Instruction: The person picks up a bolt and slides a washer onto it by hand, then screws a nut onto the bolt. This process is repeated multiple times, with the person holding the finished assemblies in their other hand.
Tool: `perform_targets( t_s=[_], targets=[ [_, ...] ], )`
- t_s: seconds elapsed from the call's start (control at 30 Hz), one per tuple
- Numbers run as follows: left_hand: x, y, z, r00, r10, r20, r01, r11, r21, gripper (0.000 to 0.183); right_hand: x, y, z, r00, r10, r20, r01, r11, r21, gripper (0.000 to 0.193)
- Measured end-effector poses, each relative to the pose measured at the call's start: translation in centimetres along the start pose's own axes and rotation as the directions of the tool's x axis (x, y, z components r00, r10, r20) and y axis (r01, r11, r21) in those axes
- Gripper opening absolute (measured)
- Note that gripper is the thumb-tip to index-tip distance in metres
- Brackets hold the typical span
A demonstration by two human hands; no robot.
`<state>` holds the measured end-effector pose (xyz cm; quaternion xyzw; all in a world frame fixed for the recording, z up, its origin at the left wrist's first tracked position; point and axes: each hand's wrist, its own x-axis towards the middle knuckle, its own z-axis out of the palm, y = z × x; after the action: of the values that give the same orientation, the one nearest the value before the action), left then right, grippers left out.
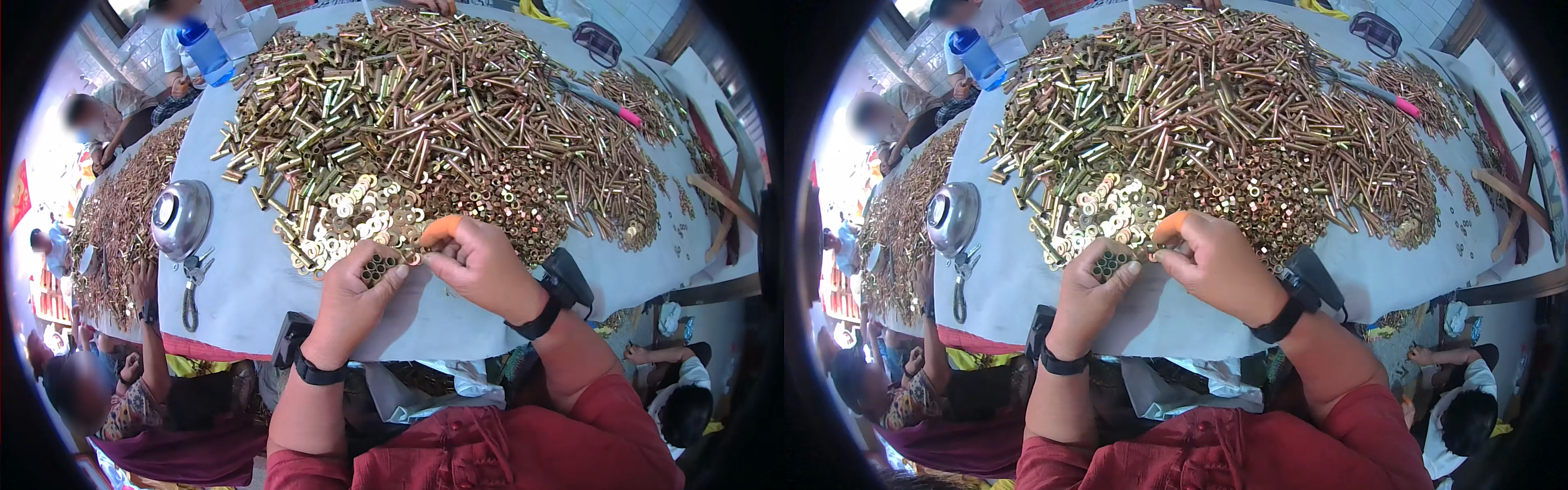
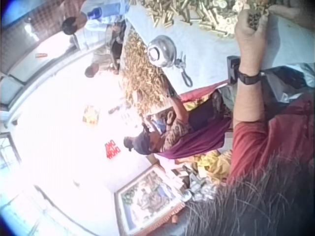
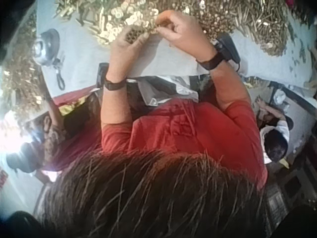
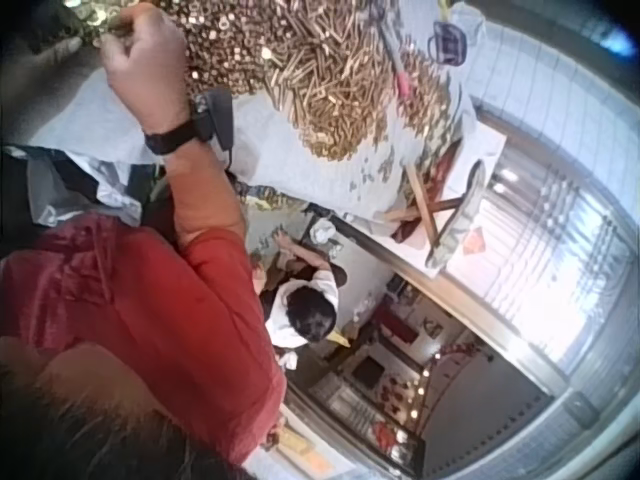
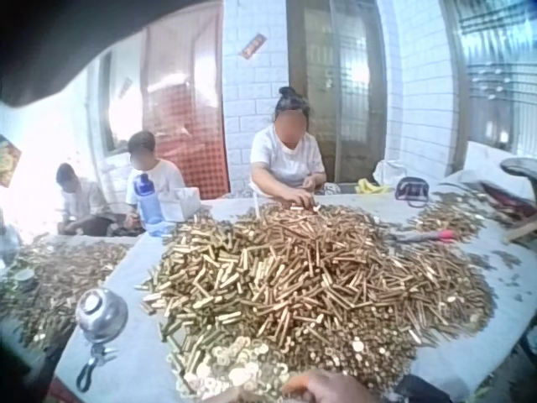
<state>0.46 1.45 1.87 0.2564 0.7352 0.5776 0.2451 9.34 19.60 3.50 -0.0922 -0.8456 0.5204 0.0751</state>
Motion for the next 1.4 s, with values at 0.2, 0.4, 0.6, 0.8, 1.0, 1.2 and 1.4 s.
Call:
perform_targets(
  t_s=[0.2, 0.4, 0.6, 0.8, 1.0, 1.2, 1.4],
  targets=[
    [-0.1, -0.6, -0.2, 0.993, 0.111, 0.036, -0.111, 0.994, -0.024, 0.013, 0.0, 1.1, 0.6, 0.996, -0.021, 0.088, -0.001, 0.971, 0.238, 0.020],
    [0.0, 0.0, -0.6, 0.994, 0.070, 0.085, -0.071, 0.997, 0.010, 0.015, 0.3, 1.6, 0.3, 0.984, -0.158, 0.085, 0.141, 0.974, 0.178, 0.022],
    [0.0, -0.1, -0.8, 0.989, 0.086, 0.122, -0.095, 0.993, 0.068, 0.017, 0.3, 0.9, 0.1, 0.960, -0.270, 0.072, 0.266, 0.962, 0.065, 0.015],
    [0.0, 0.0, -0.2, 0.981, 0.147, 0.126, -0.163, 0.978, 0.130, 0.019, 0.0, 0.9, 0.0, 0.975, -0.208, 0.080, 0.222, 0.943, -0.248, 0.020],
    [-0.1, -0.3, 0.1, 0.993, 0.075, 0.088, -0.078, 0.996, 0.032, 0.018, -0.3, 1.7, 1.5, 1.000, -0.026, -0.017, 0.030, 0.969, 0.246, 0.030],
    [-0.1, -0.8, 0.5, 0.991, 0.099, -0.085, -0.102, 0.994, -0.025, 0.014, -0.1, 1.2, 1.2, 0.991, 0.061, 0.119, -0.106, 0.900, 0.422, 0.031],
    [-0.1, -0.8, 0.4, 0.997, 0.036, -0.069, -0.044, 0.992, -0.118, 0.013, -0.1, 1.3, 2.0, 0.995, 0.076, 0.061, -0.096, 0.863, 0.496, 0.029]
  ],
)
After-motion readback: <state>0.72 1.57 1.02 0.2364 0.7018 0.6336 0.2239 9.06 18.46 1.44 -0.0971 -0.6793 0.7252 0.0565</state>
